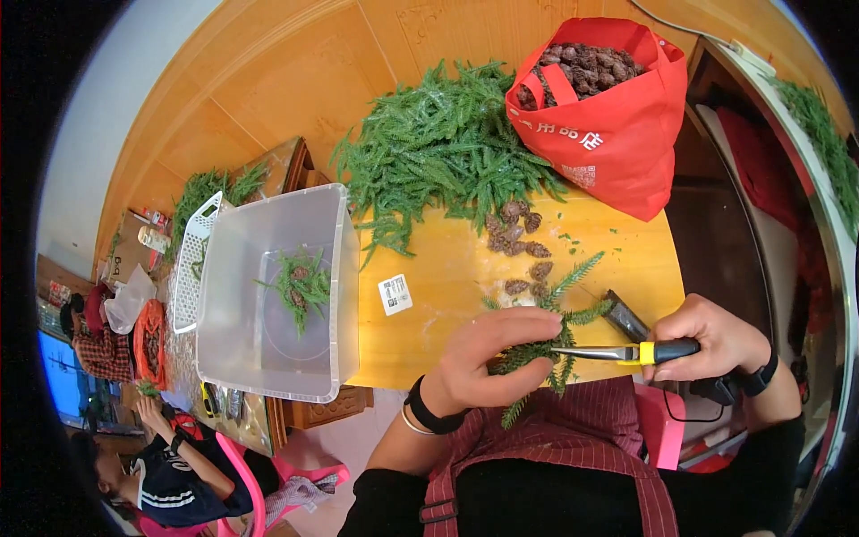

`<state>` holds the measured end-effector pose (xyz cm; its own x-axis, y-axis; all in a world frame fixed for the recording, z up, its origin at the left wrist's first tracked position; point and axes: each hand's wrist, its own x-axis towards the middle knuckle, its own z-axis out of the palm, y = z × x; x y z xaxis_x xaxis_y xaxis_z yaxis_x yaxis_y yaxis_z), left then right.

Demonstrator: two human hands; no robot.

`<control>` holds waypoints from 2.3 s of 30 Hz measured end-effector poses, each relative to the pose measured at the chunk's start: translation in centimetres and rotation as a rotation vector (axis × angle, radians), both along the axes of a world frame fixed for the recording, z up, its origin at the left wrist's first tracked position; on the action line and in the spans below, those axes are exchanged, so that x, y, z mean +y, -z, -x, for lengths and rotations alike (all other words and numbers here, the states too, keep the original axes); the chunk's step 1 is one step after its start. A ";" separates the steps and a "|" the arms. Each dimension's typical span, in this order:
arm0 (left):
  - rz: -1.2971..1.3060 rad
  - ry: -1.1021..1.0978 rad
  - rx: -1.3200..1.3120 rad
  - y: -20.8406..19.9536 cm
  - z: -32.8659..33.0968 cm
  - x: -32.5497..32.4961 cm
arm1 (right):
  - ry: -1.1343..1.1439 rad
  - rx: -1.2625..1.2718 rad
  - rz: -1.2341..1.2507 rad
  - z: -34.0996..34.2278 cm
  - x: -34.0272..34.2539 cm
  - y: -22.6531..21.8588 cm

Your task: Trimming green pine-like branches with snips and sorting the trimmed parts.

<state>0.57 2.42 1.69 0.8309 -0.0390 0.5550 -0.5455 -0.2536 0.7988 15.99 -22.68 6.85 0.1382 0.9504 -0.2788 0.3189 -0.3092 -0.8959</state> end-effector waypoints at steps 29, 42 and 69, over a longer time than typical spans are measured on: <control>0.119 0.122 -0.096 -0.8 0.5 -0.3 | -0.292 0.778 0.190 0.8 0.2 -1.6; -0.114 -0.101 -0.365 -1.5 0.9 0.0 | -0.039 -0.152 -0.054 1.7 -0.2 -4.2; -0.200 -0.247 -0.394 -1.0 0.0 -0.9 | 0.128 -1.128 -0.649 2.3 2.1 -0.1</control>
<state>0.55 1.50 2.68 0.5578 -0.0051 0.8300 -0.7001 -0.5400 0.4672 13.68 -20.63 6.94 0.0924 0.8295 0.5509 0.9882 -0.0086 -0.1528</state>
